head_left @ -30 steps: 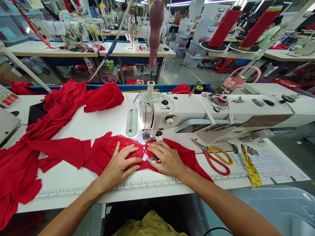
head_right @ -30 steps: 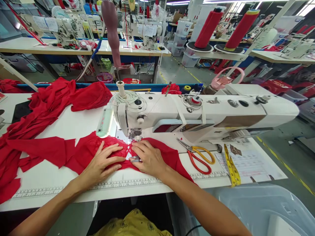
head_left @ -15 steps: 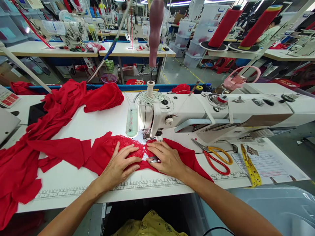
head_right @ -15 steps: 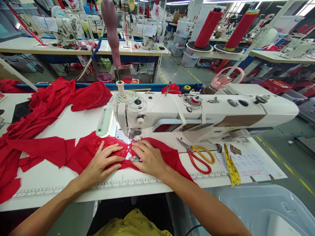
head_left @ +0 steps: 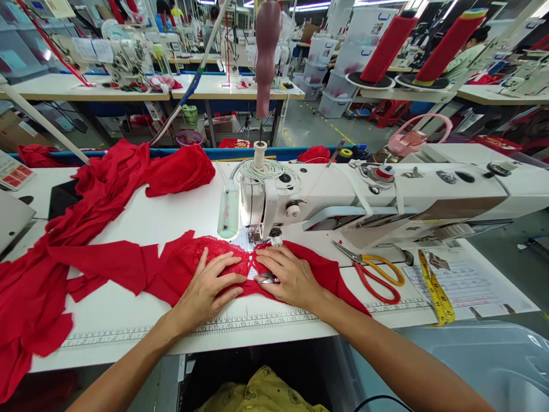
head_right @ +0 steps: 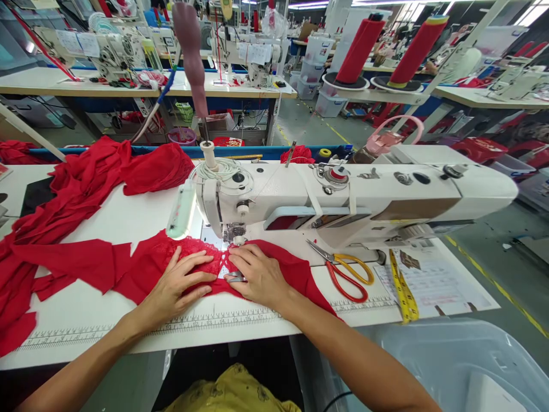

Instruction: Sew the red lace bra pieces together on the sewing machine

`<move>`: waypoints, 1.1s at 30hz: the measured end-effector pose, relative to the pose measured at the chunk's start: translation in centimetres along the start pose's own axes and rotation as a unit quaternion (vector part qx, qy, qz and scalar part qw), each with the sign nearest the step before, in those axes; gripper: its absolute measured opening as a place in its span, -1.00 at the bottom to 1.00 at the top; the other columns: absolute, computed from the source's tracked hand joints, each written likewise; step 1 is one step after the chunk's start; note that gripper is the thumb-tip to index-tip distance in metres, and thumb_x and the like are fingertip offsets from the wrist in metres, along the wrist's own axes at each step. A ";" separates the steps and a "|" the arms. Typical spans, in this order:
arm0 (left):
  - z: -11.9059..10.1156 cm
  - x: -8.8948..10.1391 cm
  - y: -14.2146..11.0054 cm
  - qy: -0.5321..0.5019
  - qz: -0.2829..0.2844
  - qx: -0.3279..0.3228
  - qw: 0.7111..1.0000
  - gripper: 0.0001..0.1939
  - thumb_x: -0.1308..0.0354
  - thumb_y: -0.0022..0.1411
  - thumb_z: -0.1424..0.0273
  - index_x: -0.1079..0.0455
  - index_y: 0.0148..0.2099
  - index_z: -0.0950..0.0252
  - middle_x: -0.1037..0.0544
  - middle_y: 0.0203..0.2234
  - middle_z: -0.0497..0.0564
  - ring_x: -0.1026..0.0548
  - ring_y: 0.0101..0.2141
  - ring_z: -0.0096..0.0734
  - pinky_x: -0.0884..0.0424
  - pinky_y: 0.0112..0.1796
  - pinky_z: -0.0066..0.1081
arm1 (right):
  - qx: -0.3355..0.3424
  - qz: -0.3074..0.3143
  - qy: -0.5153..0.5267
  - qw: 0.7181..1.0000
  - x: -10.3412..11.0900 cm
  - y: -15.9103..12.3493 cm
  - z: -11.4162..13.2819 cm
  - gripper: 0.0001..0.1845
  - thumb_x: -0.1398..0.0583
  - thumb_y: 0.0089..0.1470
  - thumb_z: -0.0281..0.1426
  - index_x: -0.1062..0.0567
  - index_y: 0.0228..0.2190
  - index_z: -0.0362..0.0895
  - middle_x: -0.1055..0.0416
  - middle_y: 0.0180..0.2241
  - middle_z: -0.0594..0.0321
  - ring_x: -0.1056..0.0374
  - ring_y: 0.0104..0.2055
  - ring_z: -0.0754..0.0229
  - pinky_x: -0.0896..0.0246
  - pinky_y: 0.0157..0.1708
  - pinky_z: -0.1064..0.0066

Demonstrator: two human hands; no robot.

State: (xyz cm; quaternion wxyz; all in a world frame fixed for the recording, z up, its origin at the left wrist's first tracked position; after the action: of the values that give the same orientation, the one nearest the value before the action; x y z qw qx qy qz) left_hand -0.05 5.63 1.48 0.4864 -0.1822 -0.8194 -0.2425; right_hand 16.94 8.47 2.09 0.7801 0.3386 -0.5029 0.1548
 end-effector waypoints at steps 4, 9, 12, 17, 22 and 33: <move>-0.1 0.0 0.0 0.007 -0.001 -0.001 1.000 -0.71 -0.05 0.41 0.29 -0.42 0.12 0.10 -0.43 0.15 0.05 -0.30 0.22 -0.13 0.18 0.28 0.28 | -0.002 0.001 0.004 1.000 0.0 0.0 0.0 -0.61 -0.23 0.20 -0.21 -0.52 0.01 -0.11 -0.49 0.06 0.15 -0.35 0.07 0.05 -0.38 -0.51 0.46; -0.2 0.2 0.1 0.015 -0.006 -0.008 1.000 -0.75 -0.06 0.41 0.31 -0.47 0.06 0.07 -0.43 0.16 0.05 -0.31 0.22 -0.10 0.16 0.27 0.32 | -0.005 0.007 0.005 1.000 0.0 0.0 0.0 -0.62 -0.23 0.20 -0.22 -0.52 0.01 -0.10 -0.49 0.07 0.17 -0.35 0.08 0.05 -0.42 -0.49 0.42; -0.4 0.3 0.2 0.024 -0.008 -0.015 1.000 -0.79 -0.06 0.41 0.31 -0.48 0.00 0.12 -0.44 0.15 0.07 -0.32 0.21 -0.09 0.12 0.26 0.33 | -0.009 0.011 0.008 1.000 0.0 0.0 -0.1 -0.61 -0.23 0.19 -0.22 -0.52 0.02 -0.10 -0.49 0.07 0.15 -0.35 0.08 0.04 -0.43 -0.49 0.41; -2.3 0.8 0.1 0.090 -0.057 -0.069 0.992 -0.80 -0.05 0.39 0.46 -0.48 -0.05 0.26 -0.43 0.18 0.16 -0.29 0.24 -0.06 0.13 0.28 0.28 | -0.009 0.011 0.015 1.000 0.0 0.1 0.0 -0.61 -0.24 0.20 -0.22 -0.51 0.02 -0.10 -0.48 0.08 0.15 -0.34 0.09 0.04 -0.46 -0.42 0.40; -3.6 0.4 -0.2 0.127 -0.065 -0.100 0.985 -0.72 0.03 0.37 0.61 -0.46 -0.04 0.32 -0.60 -0.04 0.09 -0.51 0.05 -0.20 0.25 0.32 0.22 | 0.002 0.044 0.026 0.999 0.2 0.2 -0.2 -0.59 -0.25 0.19 -0.25 -0.48 0.05 -0.11 -0.45 0.11 0.14 -0.32 0.14 0.02 -0.50 -0.25 0.31; -2.9 0.1 -1.0 0.077 -0.070 -0.046 0.993 -0.70 0.04 0.42 0.53 -0.34 0.14 0.27 -0.57 0.02 0.09 -0.46 0.10 -0.20 0.30 0.29 0.29 | -0.004 0.005 0.047 0.999 2.6 -0.8 -0.1 -0.71 -0.17 0.22 -0.47 -0.53 -0.04 -0.04 -0.48 0.05 0.18 -0.38 0.08 0.09 -0.45 -0.07 0.28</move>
State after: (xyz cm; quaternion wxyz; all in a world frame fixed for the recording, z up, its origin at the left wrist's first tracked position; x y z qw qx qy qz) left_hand 1.45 3.13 2.55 0.5210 -0.1272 -0.7782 -0.3268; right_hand 18.64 7.65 4.09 0.8033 0.3253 -0.4680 0.1727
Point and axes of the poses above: each hand's wrist, its own y-axis towards the middle knuckle, its own x-axis out of the back of the hand, z = x × y, the point moved 7 cm from there along y, towards the middle knuckle
